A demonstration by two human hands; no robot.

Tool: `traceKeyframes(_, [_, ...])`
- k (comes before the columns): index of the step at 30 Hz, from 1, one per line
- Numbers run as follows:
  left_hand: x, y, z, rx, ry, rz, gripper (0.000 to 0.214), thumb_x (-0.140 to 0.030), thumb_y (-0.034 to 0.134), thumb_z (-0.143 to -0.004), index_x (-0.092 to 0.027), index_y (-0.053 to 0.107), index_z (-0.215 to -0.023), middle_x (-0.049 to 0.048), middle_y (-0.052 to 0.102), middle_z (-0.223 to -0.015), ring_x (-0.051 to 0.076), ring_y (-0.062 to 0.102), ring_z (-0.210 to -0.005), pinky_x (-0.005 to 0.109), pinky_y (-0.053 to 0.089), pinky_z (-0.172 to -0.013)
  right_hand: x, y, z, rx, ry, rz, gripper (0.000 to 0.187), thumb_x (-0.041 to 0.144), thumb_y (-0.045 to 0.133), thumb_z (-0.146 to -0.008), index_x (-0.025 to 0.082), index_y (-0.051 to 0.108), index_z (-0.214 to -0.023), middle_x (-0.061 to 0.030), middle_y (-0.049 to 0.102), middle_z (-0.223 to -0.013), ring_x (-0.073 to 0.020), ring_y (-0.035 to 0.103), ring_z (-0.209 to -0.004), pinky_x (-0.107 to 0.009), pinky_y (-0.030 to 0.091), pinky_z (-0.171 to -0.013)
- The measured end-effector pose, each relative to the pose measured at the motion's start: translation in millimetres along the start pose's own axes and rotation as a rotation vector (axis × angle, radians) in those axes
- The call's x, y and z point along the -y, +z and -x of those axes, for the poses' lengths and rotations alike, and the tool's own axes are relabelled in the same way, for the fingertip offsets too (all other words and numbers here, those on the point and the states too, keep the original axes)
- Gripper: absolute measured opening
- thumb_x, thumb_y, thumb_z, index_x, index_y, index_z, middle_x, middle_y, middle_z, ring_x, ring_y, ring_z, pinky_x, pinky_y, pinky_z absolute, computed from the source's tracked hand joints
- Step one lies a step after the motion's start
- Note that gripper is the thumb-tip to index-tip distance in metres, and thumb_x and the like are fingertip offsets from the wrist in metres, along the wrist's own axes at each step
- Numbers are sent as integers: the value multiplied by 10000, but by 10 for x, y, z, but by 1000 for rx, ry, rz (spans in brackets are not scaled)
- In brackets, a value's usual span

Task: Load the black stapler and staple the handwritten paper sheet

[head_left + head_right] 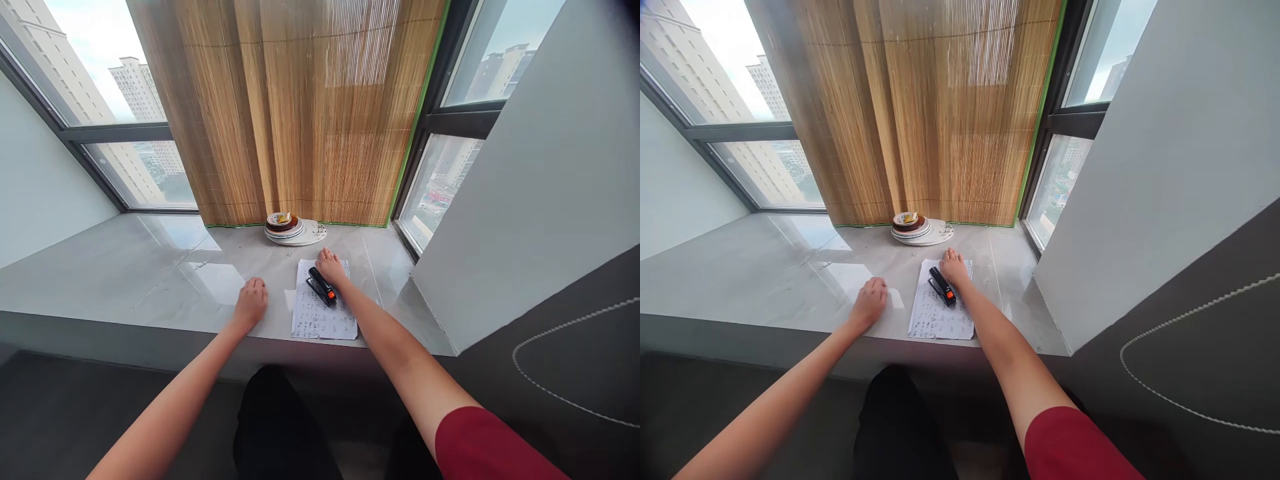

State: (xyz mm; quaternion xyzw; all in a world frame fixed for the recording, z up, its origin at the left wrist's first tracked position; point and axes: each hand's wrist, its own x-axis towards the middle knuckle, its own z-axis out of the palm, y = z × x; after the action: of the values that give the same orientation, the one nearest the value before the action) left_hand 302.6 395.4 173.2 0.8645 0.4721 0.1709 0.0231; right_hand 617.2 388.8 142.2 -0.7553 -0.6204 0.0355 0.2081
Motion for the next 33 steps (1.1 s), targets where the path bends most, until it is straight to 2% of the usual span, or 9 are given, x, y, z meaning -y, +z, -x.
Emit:
traceKeyframes(2, [-296, 94, -45, 37, 199, 148, 433, -254, 384, -1027, -184, 560, -1417, 147, 520, -1562, 265, 492, -1440, 449, 408, -1198, -3, -18, -37, -54, 1, -93, 544, 267, 419, -1034, 45, 476, -1527, -238, 373, -1672, -322, 341, -1569, -513, 231, -1277])
traceKeyframes(6, [-673, 247, -69, 220, 252, 122, 478, -420, 422, -1051, -333, 508, -1514, 35, 387, -1699, 321, 292, -1588, 656, 217, -1268, 3, -114, -96, -163, 29, -212, 411, 199, 455, -981, 133, 632, -1346, -184, 629, -1449, -262, 564, -1359, -410, 414, -1155])
traceKeyframes(8, [-728, 263, -53, 261, 247, 77, 488, -481, 420, -1053, -357, 513, -1515, 16, 393, -1698, 338, 271, -1597, 714, 165, -1257, -12, -192, -81, -214, 49, -225, 382, 169, 394, -983, 143, 674, -1241, -173, 690, -1304, -262, 600, -1264, -398, 460, -1083])
traceKeyframes(12, [-730, 229, -27, 247, 239, 43, 502, -504, 401, -1055, -349, 513, -1520, 17, 395, -1697, 327, 282, -1593, 709, 173, -1257, -71, -352, 137, -293, 50, -285, 334, 148, 393, -951, 181, 694, -1092, -123, 723, -1127, -242, 643, -1069, -375, 488, -988])
traceKeyframes(16, [-729, 220, -34, 246, 237, 31, 498, -511, 407, -1053, -359, 515, -1515, 22, 405, -1693, 315, 293, -1589, 669, 198, -1266, -114, -421, 651, -281, 49, -499, 287, 401, 509, -979, 206, 685, -1094, -57, 714, -926, -209, 637, -810, -356, 515, -827])
traceKeyframes(18, [-730, 226, -44, 251, 233, 33, 500, -518, 409, -1051, -359, 514, -1513, 25, 406, -1692, 312, 288, -1591, 655, 191, -1274, -103, -411, 935, -212, 0, -508, 405, 561, 615, -920, 210, 689, -1109, -55, 699, -940, -211, 632, -814, -354, 515, -809])
traceKeyframes(20, [-729, 229, -52, 262, 234, 46, 510, -524, 410, -1050, -348, 504, -1520, 36, 403, -1694, 311, 278, -1595, 652, 167, -1280, -74, -394, 1159, -181, -49, -455, 488, 598, 691, -862, 207, 687, -1153, -63, 697, -980, -226, 639, -872, -371, 515, -856])
traceKeyframes(26, [-727, 194, -57, 292, 203, 134, 654, -524, 444, -1039, -242, 343, -1621, 139, 433, -1663, 314, 260, -1604, 650, 116, -1285, -22, -449, 1388, -192, -121, -393, 317, 384, 610, -962, 202, 721, -1197, -102, 755, -1102, -257, 675, -986, -412, 498, -947])
traceKeyframes(33, [-702, 222, -69, 280, 201, 195, 675, -546, 530, -1005, -264, 392, -1603, 151, 435, -1661, 330, 274, -1602, 634, 85, -1291, 51, -533, 1457, -248, -214, -266, 350, 181, 535, -969, 219, 714, -1268, -111, 766, -1155, -301, 640, -1122, -478, 463, -1002])
